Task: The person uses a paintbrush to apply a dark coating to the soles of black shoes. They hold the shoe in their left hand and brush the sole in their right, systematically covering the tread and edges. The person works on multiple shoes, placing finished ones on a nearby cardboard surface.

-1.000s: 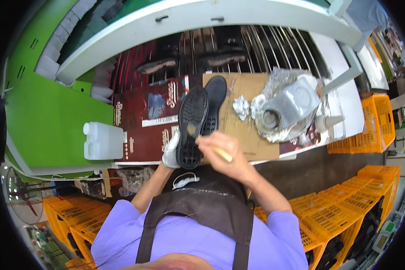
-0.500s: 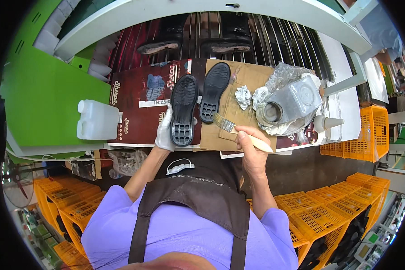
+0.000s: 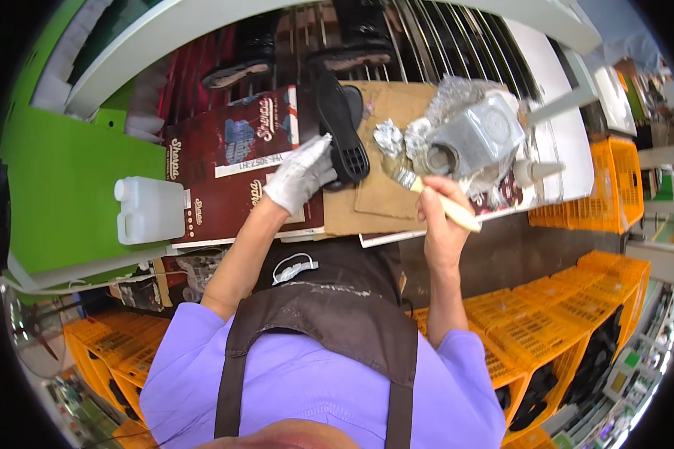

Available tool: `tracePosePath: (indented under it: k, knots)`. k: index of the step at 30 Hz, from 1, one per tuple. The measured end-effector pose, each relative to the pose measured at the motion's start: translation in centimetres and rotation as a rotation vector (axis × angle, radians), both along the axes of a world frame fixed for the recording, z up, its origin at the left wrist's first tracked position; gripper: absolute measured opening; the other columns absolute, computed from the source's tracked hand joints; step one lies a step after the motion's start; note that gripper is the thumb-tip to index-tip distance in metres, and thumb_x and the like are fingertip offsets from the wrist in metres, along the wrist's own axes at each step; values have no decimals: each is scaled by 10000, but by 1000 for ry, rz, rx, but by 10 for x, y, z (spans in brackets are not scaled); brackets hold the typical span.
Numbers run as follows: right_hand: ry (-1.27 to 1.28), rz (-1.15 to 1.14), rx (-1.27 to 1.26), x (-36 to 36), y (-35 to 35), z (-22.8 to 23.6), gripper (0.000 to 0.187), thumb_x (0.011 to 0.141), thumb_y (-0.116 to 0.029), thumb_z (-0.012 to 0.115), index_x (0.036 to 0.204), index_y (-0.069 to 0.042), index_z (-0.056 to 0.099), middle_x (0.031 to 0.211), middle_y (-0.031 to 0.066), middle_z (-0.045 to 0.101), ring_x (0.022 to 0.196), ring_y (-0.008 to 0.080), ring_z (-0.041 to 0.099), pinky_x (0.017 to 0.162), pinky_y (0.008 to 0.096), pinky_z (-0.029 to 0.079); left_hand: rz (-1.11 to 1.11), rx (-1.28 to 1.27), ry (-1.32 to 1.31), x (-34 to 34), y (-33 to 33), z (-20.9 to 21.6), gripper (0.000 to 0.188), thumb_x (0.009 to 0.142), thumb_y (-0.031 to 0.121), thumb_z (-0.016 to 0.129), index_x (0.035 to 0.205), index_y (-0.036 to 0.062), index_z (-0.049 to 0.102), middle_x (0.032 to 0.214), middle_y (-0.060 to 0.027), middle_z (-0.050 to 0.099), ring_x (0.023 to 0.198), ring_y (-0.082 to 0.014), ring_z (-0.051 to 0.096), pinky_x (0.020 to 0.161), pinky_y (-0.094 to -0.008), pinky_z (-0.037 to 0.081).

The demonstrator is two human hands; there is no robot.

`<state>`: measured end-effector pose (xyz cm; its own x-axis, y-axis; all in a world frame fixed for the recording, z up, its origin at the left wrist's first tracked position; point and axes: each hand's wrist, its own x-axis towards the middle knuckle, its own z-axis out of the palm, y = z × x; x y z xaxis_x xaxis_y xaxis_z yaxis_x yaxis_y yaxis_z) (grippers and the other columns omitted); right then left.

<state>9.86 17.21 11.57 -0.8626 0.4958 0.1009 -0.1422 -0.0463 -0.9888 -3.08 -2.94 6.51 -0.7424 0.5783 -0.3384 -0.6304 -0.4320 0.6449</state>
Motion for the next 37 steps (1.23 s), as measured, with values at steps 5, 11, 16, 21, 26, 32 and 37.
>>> tracePosePath:
  k: [5,11,16,21,26,32,37]
  knots:
    - [-99,-110,158,-10,31,13,88,841,-78,615,895,-10,601,730,-34,538,650,25,451,573,170,358,33,-370,357,22,-15,33,626,882,230,562,1363,-35,263,1360,-146,363,1226,-219,402,976,-346,384]
    - [-209,-265,600,-21,53,3,127,825,-125,650,866,-7,627,665,-19,575,587,37,479,532,197,398,160,-608,457,21,-41,24,425,911,248,503,1241,-17,466,1181,-119,538,1062,-195,546,903,-314,429]
    - [-171,-249,712,-26,53,-31,105,793,-119,680,854,-43,639,642,38,600,554,73,516,533,221,426,234,-606,312,28,-67,0,394,914,230,500,1208,-32,491,1130,-127,569,1018,-186,569,880,-301,452]
    - [-260,-213,622,-27,57,-25,148,814,-159,656,854,-18,633,661,33,612,577,73,526,543,227,429,241,-607,310,33,-79,-11,349,923,217,477,1160,-35,526,1063,-124,603,949,-183,598,854,-299,469]
    - [-389,-18,520,-31,74,-2,194,838,-204,623,853,-11,619,677,1,589,617,45,492,563,223,406,254,-587,285,36,-80,-14,323,917,184,485,1133,-48,548,1084,-113,598,983,-150,564,883,-270,439]
    - [-395,191,319,-45,94,9,213,826,-228,627,882,-23,608,616,-43,501,502,29,416,434,191,310,248,-560,281,38,-86,-32,309,913,182,473,1119,-33,559,1044,-107,608,917,-168,603,820,-288,483]
    - [-463,182,245,-53,98,9,246,803,-249,662,870,-16,621,606,-30,508,509,53,426,451,214,329,219,-541,190,39,-86,-27,364,898,260,525,1155,3,548,1023,-117,624,916,-192,619,812,-300,487]
